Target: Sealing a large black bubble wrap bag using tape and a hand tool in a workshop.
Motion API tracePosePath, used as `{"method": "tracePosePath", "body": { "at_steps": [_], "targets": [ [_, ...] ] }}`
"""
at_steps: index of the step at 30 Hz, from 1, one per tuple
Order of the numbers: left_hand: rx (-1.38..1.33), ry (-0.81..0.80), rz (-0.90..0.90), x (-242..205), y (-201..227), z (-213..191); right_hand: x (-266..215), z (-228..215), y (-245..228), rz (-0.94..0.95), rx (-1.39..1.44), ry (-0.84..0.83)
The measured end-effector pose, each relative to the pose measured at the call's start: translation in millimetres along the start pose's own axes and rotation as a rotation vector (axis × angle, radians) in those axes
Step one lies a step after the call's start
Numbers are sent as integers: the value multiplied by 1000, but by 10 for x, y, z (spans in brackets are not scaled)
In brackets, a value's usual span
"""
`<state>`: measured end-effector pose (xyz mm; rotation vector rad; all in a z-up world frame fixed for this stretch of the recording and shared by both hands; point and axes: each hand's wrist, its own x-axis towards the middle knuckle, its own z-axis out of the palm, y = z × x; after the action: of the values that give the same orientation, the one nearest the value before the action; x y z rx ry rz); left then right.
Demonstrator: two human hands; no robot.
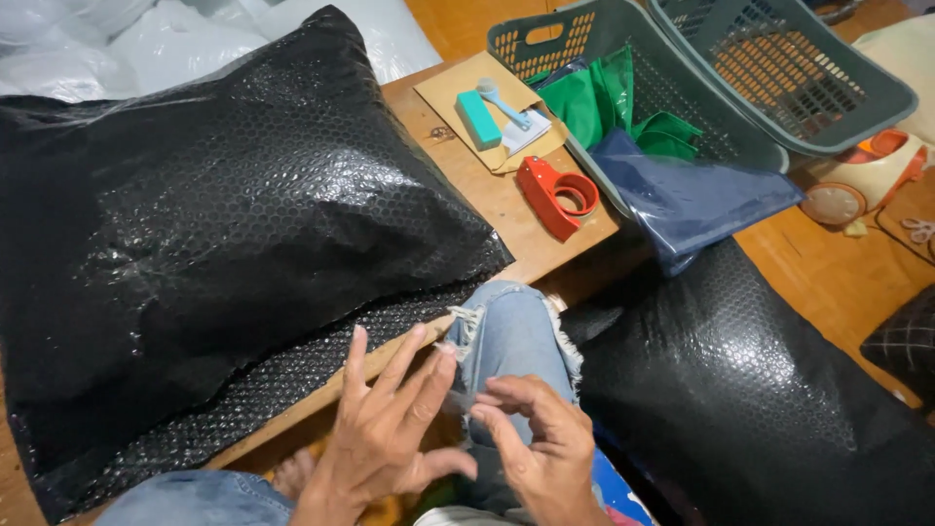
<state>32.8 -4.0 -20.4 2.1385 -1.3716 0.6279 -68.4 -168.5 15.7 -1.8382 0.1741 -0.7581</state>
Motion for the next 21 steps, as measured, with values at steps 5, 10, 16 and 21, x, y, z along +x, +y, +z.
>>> {"method": "tracePosePath", "body": {
  "at_steps": [5, 10, 16, 21],
  "targets": [
    [141, -13, 5, -28, -225, 41, 85, -252, 214, 98, -5, 145],
    [62, -39, -135, -179, -314, 165, 426, -457, 1099, 316, 176, 458],
    [51, -57, -294, -423, -363, 448, 614, -367, 2456, 535, 365, 691],
    [4, -64, -343, -464, -381, 510, 699, -205, 2873, 592, 491, 736]
  ]
}}
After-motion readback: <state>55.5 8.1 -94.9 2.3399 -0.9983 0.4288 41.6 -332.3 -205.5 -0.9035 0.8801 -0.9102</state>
